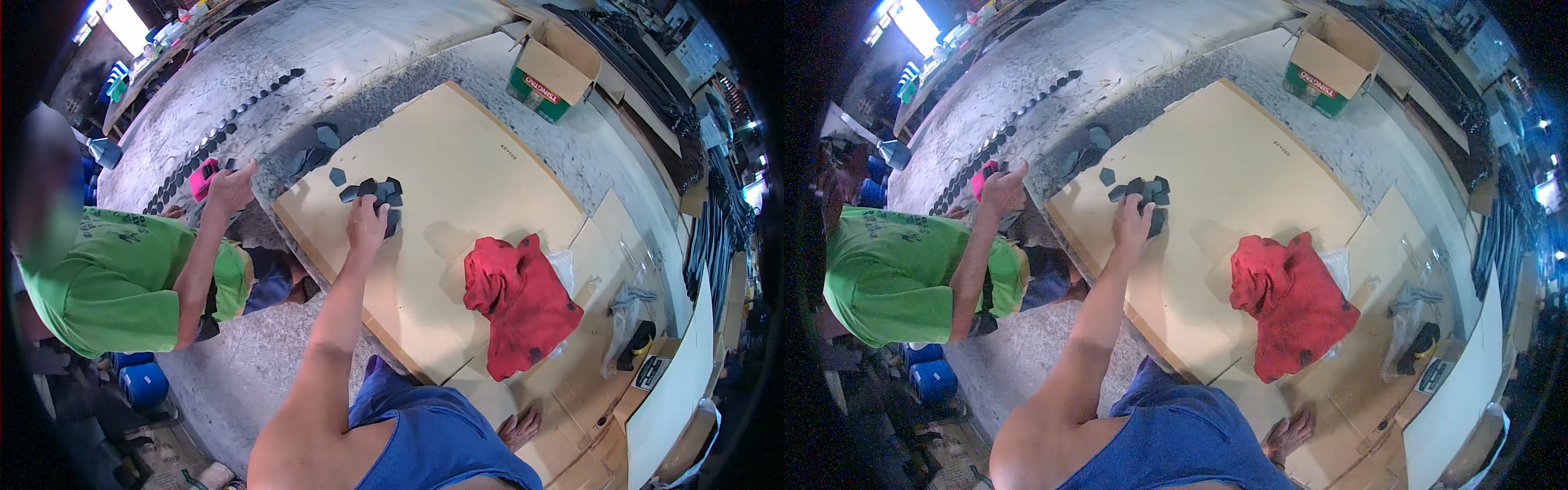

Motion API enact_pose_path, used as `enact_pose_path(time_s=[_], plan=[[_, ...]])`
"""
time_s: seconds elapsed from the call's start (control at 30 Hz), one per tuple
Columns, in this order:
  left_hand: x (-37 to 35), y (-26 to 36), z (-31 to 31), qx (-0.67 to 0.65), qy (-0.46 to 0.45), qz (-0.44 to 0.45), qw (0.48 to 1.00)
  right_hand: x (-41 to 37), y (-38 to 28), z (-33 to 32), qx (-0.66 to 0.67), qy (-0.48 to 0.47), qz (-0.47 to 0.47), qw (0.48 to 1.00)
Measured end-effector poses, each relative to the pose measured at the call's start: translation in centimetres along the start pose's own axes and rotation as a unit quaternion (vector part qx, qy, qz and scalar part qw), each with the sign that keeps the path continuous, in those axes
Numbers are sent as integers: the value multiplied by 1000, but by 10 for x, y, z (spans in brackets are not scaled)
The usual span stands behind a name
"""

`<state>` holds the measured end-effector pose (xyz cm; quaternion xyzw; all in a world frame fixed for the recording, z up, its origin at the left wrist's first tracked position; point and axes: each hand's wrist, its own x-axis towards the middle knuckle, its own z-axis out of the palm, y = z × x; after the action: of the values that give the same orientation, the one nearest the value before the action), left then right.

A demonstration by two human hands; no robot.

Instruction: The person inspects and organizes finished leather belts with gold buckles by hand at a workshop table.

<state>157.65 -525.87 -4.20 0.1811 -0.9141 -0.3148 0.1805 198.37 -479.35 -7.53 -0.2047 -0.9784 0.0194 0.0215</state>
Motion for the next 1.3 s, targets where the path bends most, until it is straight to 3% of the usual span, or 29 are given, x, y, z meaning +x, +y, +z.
enact_pose_path(time_s=[0.23,0.33,0.47,0.53,0.67,0.77,0.83,1.0,1.07,1.1,1.2,1.3], plan=[[22,-9,11,110,-69,-73,989,-1,-5,-7,1,5,-10,1000],[24,-17,10,8,26,-90,996,-2,0,1,-13,1,-29,999],[15,-11,-1,-127,54,-115,984,-2,-7,-5,-16,10,-5,1000],[9,14,-16,-342,30,-170,924,1,-5,-4,-3,9,-10,1000],[7,9,-11,-440,26,-169,881,1,-7,-5,-16,24,-14,999],[-2,3,-10,-434,-28,-165,885,0,-4,-3,-17,13,1,1000],[-11,-4,-6,-284,-53,-80,954,-1,-2,1,-26,7,1,1000],[-21,-13,1,-196,-103,-95,971,-2,-5,-3,-12,5,8,1000],[-18,10,-24,-103,-179,-105,973,-1,-4,-2,-4,2,13,1000],[-16,9,-23,-103,-178,-105,973,-1,-3,-1,-7,4,3,1000],[5,-17,-10,-70,-16,-8,997,-1,2,2,-9,11,-14,1000],[28,-23,-10,-9,20,1,1000,1,-1,0,-19,9,-19,1000]])
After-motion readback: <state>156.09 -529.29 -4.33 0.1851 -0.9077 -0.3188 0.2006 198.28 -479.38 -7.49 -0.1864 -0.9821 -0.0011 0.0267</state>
